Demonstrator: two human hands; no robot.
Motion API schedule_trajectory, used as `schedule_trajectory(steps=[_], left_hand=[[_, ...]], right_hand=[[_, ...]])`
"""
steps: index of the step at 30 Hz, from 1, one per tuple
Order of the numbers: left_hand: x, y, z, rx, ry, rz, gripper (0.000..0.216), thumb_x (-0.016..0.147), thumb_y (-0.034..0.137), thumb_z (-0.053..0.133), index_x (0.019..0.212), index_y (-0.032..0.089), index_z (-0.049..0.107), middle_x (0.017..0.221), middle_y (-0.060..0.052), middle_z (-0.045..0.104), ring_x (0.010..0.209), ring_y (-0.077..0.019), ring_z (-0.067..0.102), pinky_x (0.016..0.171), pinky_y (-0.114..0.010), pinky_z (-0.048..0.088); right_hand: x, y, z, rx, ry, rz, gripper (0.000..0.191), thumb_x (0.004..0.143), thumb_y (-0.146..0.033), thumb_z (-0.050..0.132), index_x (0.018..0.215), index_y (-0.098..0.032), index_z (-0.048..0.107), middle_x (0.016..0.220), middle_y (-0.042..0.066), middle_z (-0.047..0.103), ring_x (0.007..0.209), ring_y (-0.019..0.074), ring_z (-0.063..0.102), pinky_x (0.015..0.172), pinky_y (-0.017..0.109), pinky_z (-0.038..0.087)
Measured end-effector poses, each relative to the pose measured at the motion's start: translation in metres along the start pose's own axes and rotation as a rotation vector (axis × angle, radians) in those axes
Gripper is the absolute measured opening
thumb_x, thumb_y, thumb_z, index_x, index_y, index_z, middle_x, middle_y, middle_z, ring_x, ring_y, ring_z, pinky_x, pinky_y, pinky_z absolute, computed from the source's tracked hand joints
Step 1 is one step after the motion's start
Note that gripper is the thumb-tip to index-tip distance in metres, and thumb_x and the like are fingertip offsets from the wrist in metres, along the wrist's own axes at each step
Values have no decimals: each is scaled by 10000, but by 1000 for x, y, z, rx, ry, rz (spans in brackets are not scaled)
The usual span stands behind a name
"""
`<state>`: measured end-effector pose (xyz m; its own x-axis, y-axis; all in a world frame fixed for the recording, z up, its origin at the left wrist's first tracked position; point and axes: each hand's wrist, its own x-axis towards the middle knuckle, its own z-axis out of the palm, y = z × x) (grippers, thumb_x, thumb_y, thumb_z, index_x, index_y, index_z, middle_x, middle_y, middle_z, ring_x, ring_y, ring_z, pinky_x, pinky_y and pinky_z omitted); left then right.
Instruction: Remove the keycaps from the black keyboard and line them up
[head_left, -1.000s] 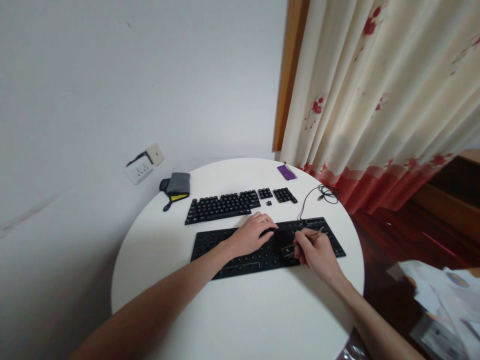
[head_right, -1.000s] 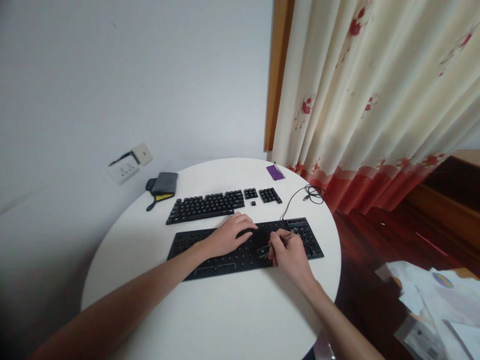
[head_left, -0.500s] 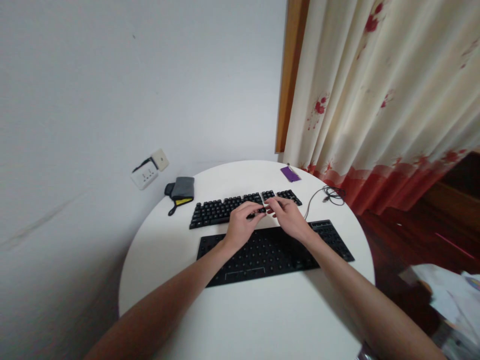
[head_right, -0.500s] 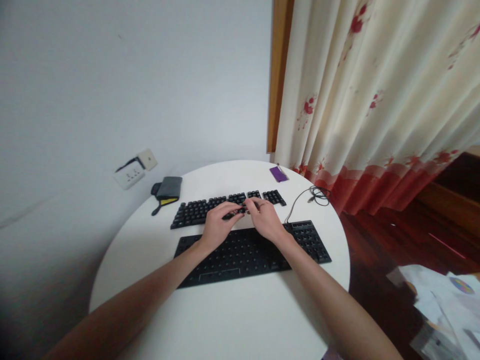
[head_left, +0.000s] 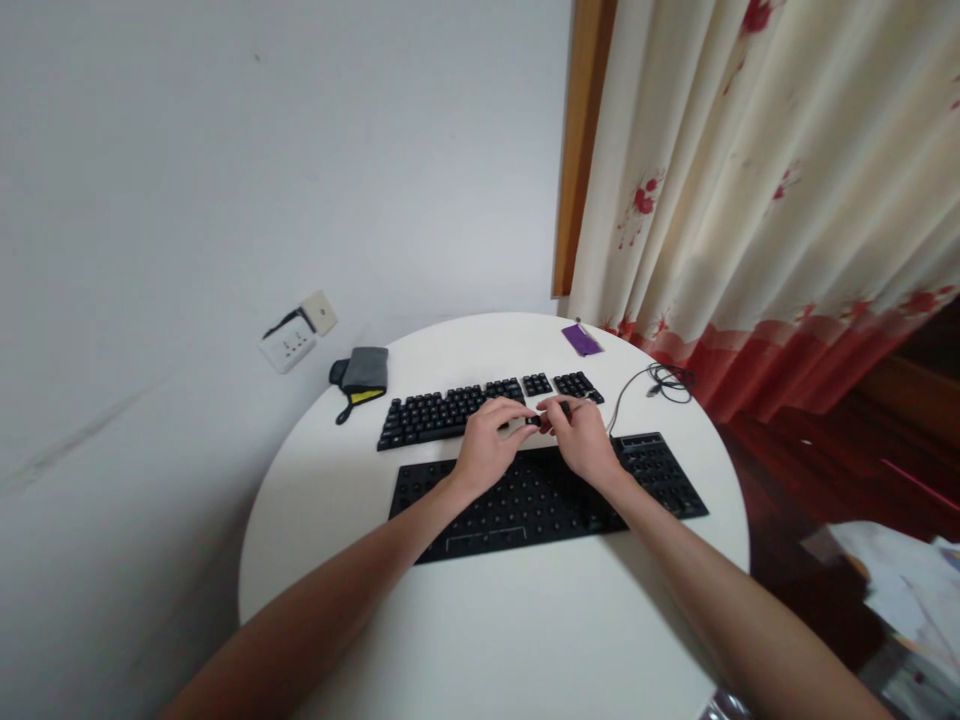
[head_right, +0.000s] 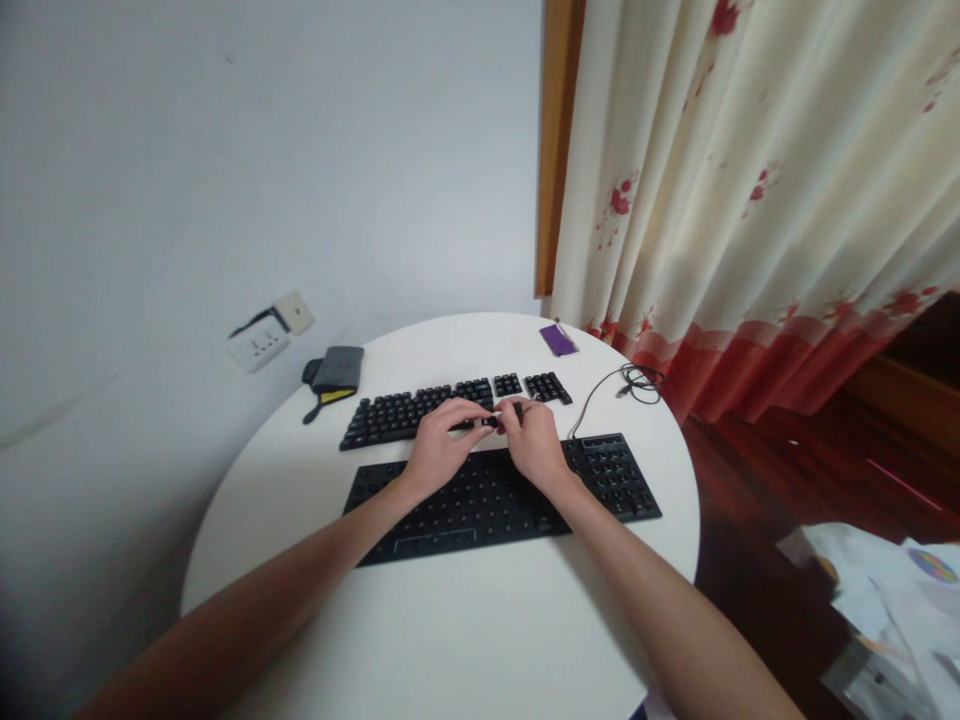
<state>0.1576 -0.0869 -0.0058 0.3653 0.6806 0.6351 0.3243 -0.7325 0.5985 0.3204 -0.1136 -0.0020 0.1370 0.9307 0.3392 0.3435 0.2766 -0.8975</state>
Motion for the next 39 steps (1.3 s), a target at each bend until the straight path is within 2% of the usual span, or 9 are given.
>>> schedule_trajectory(steps=[5,10,13,16,21,29,34,39], left_hand=[[21,-11,-10,125,15,-36,122,805,241,715,925,219,719,934,-36,716,875,-199,631,827,-368,505],[36,-32,-10,409,-192,-18,103,777,266,745,879,251,743,913,-13,741,886,-233,597,832,-404,438],[29,-41,-3,487,-294,-7,57,779,286,745,828,258,752,881,-8,746,866,-243,577,825,-414,407],[20,-50,1,522,-330,6,77,805,325,719,822,262,761,863,-26,745,867,-250,557,827,-421,395],[16,-60,0,520,-316,4,125,825,364,693,834,263,765,880,-42,731,862,-245,534,826,-423,414],[14,-59,0,520,-242,23,58,780,271,720,798,226,752,954,-53,593,956,-246,507,873,-417,445],[14,-57,-1,521,-226,45,193,753,250,732,944,227,724,1023,-49,577,996,-250,495,929,-418,441],[14,-55,-3,519,-232,40,301,740,253,745,1035,226,695,1048,-49,579,994,-253,490,937,-417,436]], right_hand=[[9,8,-10,90,146,99,402,891,-430,456,781,-122,689,705,102,719,605,177,647,604,273,491],[15,13,-22,125,211,110,412,875,-456,468,795,-117,688,745,120,733,598,180,650,555,270,486],[15,15,-25,126,222,105,399,879,-432,462,795,-115,691,741,120,731,607,182,654,553,267,482],[15,16,-24,120,220,84,392,879,-424,462,773,-124,690,743,114,733,609,177,651,572,269,479],[15,16,-23,114,209,66,402,881,-436,463,770,-125,692,756,113,735,609,174,647,583,271,480],[13,12,-24,144,205,70,399,882,-444,471,772,-125,683,718,108,725,601,178,644,546,267,474],[13,9,-27,170,193,70,391,878,-450,483,797,-125,684,734,107,720,627,181,644,556,266,473],[5,-10,-47,152,199,53,466,903,-515,436,881,-132,702,789,91,694,684,177,621,560,259,457]])
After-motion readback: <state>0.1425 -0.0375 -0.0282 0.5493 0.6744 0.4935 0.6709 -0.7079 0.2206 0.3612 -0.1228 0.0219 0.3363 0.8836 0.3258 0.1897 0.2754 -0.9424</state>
